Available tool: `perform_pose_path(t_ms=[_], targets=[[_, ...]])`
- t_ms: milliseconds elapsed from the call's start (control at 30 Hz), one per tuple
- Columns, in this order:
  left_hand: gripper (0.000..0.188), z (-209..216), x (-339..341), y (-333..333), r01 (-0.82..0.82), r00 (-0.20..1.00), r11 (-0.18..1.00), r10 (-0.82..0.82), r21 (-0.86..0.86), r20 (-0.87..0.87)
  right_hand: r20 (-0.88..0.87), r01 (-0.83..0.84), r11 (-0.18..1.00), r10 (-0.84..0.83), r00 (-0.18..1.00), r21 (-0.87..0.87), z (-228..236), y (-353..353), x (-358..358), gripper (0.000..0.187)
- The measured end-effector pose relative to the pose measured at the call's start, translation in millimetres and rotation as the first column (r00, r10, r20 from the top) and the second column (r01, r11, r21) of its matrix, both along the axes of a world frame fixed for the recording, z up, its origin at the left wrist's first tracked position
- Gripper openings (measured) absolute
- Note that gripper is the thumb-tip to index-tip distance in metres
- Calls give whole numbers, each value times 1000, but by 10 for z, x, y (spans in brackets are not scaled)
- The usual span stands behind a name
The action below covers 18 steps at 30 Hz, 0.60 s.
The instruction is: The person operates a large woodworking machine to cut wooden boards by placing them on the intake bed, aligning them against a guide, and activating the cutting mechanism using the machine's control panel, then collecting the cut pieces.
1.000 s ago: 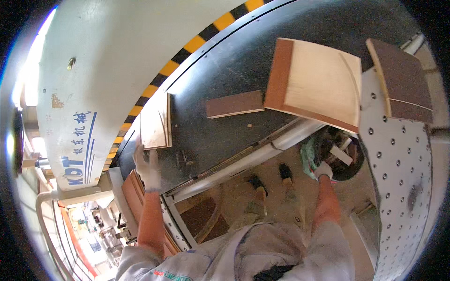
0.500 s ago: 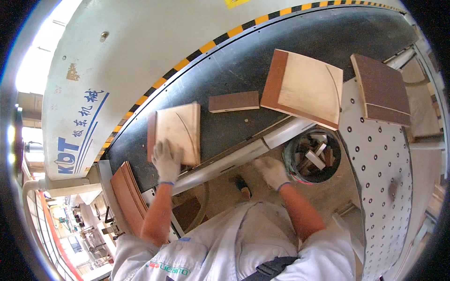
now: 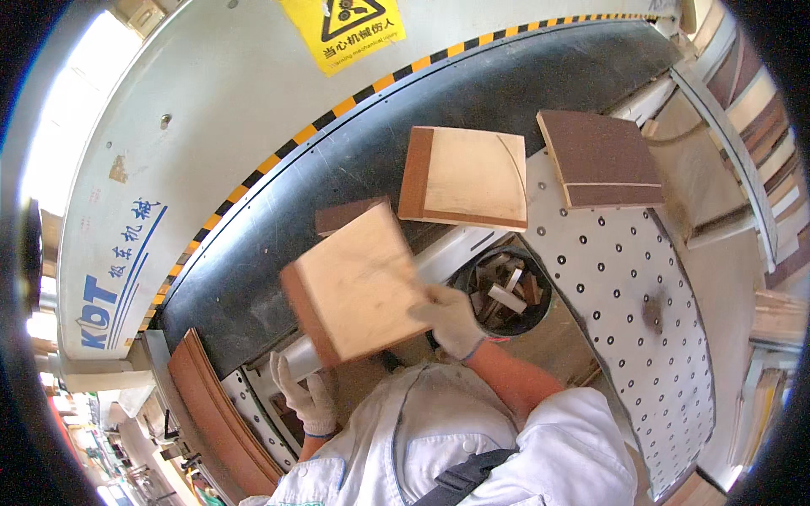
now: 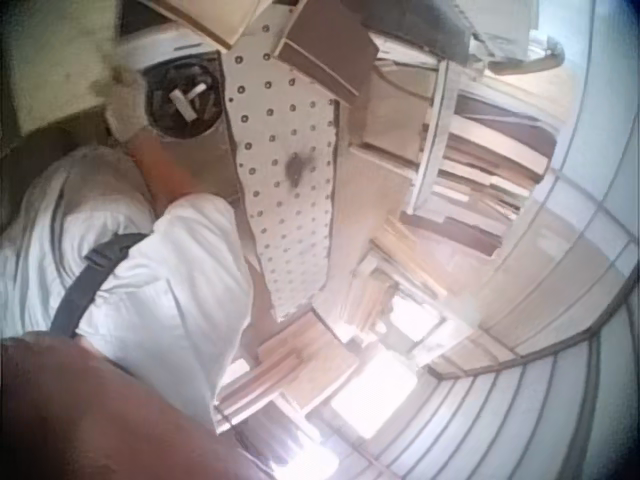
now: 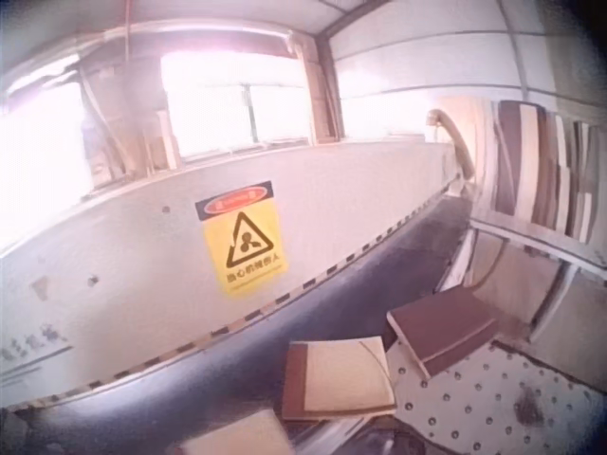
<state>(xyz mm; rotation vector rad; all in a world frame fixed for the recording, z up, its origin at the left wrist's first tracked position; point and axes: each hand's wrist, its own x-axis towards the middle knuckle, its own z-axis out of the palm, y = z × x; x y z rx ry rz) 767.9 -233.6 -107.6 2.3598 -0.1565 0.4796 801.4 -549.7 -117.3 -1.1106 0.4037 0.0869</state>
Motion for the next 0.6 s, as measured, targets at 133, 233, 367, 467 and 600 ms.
perform_pose_path(t_ms=[133, 233, 367, 467, 600], targets=[[62, -85, -336, -48, -124, 974, 990, 109, -66, -199, 66, 315, 946, -310, 948, -76, 37, -600, 5, 35], [63, -280, -821, 126, -221, 928, 975, 207, -11, -309, 185, 419, 895, -443, 877, 154, -139, -1237, 112, 43], [59, -263, -1399, 171, -388, 871, 920, 350, -45, -345, 248, 404, 505, -349, 904, -763, -374, -2320, 588, 42], [53, -255, -1885, 206, -486, 859, 870, 457, -84, -232, 467, 484, -92, -469, 750, -870, 357, -1952, 811, 44], [51, -330, -2962, 226, -680, 733, 708, 654, -191, -186, 501, 435, 344, 129, 856, -832, -154, -752, 1082, 55]])
